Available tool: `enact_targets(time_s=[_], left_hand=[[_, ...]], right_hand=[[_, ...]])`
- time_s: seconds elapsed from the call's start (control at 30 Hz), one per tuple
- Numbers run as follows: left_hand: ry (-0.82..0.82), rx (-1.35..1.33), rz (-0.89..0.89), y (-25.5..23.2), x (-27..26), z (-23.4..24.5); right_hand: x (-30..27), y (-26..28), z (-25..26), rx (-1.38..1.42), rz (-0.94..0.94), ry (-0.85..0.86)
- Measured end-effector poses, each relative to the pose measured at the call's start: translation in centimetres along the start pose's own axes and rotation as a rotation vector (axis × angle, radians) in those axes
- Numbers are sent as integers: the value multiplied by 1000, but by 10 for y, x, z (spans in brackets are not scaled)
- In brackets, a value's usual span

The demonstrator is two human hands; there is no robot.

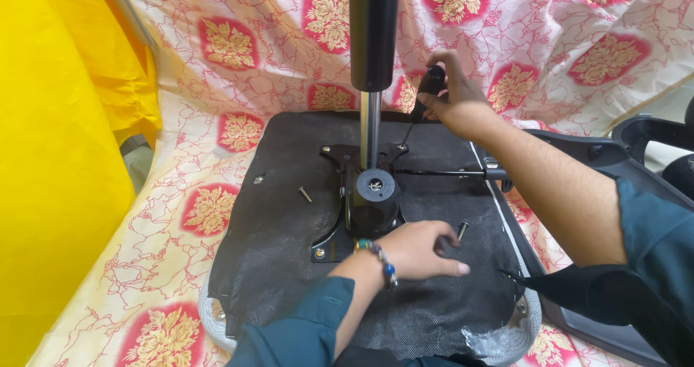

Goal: The person uses a screwdriver to tighten screws on the underside of an office chair base, securing the central gas lift column to the base plate. The person works methodically around the base, tightening each screw in turn.

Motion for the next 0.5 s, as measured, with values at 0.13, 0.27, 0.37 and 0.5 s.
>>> enact_targets(time_s=[0.13,0.27,0.37,0.5], left_hand=[[-40,-43,-259,-31,14,53],[-673,-426,-83,-17,3,128],[-1225,-134,56,-11,-27,164],[-1589,363,-156,-35,-31,168]], right_hand=[[2,6,-11,28,67,164],[20,6,-14,31,148,248],[36,-6,-10,-20,79,253],[49,-18,-4,-161,23,121]])
Point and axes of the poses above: each hand's wrist, its own x-axis towards the middle knuckle, its own z-axis out of the back of the hand, y = z × x, the point moved 7 cm from there along x, towards the middle knuckle
